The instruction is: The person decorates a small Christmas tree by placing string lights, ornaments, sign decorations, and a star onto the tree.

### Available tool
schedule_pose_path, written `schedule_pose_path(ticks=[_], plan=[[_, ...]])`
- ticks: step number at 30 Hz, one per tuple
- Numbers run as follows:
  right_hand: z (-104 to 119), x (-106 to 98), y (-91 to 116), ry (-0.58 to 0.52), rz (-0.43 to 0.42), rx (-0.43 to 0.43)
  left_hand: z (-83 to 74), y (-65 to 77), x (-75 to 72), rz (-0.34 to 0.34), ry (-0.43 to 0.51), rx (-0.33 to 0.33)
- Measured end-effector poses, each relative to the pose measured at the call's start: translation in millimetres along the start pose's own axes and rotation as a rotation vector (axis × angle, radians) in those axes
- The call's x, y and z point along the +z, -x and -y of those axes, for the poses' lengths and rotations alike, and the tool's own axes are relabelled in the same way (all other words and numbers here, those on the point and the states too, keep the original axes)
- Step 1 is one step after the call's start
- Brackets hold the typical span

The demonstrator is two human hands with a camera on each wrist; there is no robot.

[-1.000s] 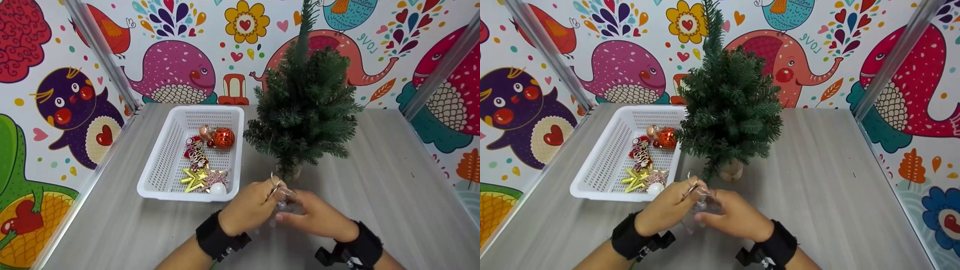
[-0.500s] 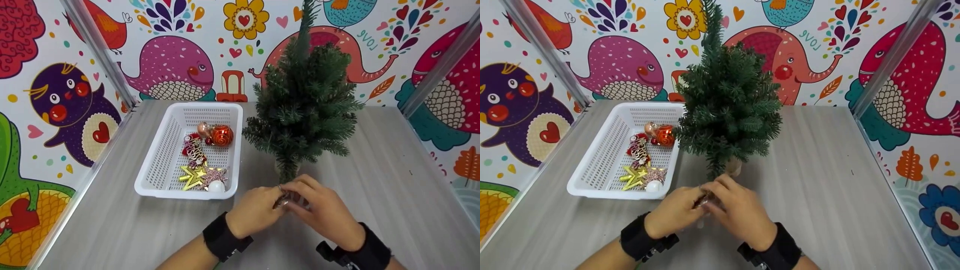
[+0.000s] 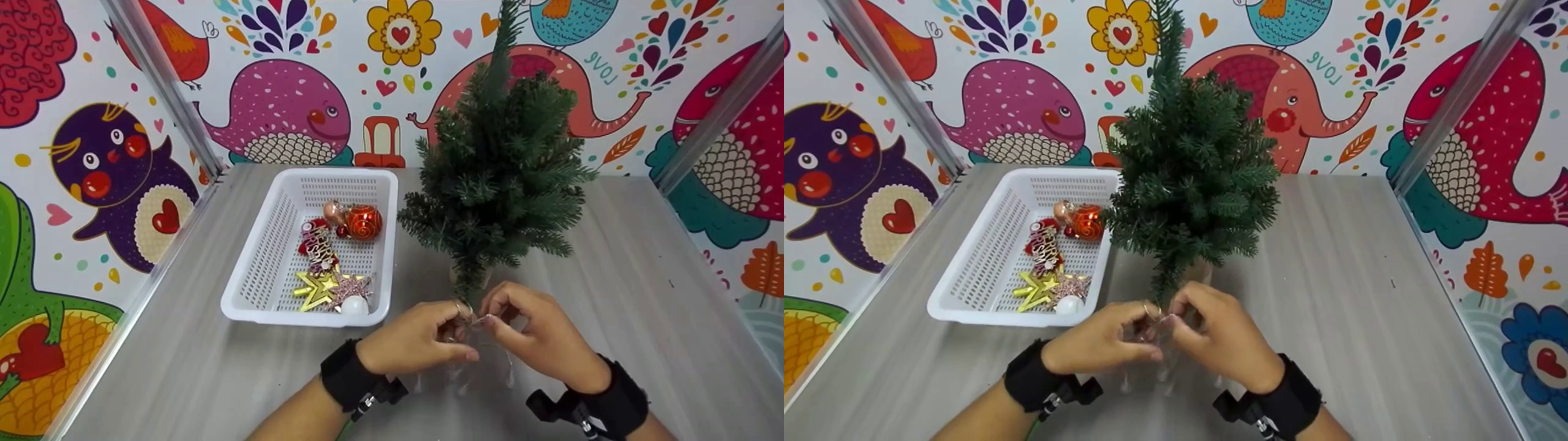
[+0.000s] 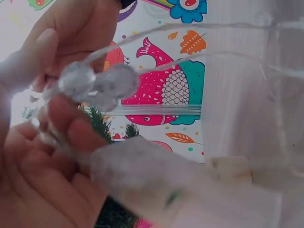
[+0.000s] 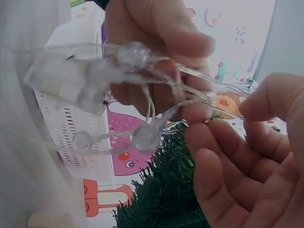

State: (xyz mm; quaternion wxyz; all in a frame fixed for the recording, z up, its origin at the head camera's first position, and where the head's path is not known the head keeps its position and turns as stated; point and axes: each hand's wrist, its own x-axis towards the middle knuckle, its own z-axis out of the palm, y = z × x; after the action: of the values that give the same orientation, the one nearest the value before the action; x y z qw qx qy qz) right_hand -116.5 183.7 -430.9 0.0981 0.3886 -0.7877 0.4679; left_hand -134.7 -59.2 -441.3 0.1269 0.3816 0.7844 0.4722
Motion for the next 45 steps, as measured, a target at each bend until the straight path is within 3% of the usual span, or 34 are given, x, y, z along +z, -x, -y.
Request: schedule_pose_path(ticks=[7,13,19,28,36,39,45], plan=[[-3.2,-7.9,0.4,0.003,0.01,0.046,1.1,4.6,-10.0,0.029,-0.025,0.053],[-2.6,-15.2,0.8,-0.041,0.036,0.104,1.5,8.7,-18.4,0.098,-0.085,0.104],[-2.8,-18.8,0.2,-0.086,0.027,0.132,2.5,10.5,-23.4,0.108,0.015,0.068],[-5.3,-22.7,0.6,-0.017,0.086,0.151,7.9,8.4,-21.9,-0.012,-0.095,-0.03],[-7.3,-23.9,-0.7,0.072,0.179,0.145,10.9,7.5,-16.2,0.047,-0.005,-0.083],[-7.5,-24.4,-0.6,0.018,0.186,0.127,12.8,5.7,-10.4,0.086,-0.092,-0.08],[-6.8,-23.9,-0.7,-0.082,0.211,0.11,22.0,2.3,10.3,0.131,-0.398,-0.065]])
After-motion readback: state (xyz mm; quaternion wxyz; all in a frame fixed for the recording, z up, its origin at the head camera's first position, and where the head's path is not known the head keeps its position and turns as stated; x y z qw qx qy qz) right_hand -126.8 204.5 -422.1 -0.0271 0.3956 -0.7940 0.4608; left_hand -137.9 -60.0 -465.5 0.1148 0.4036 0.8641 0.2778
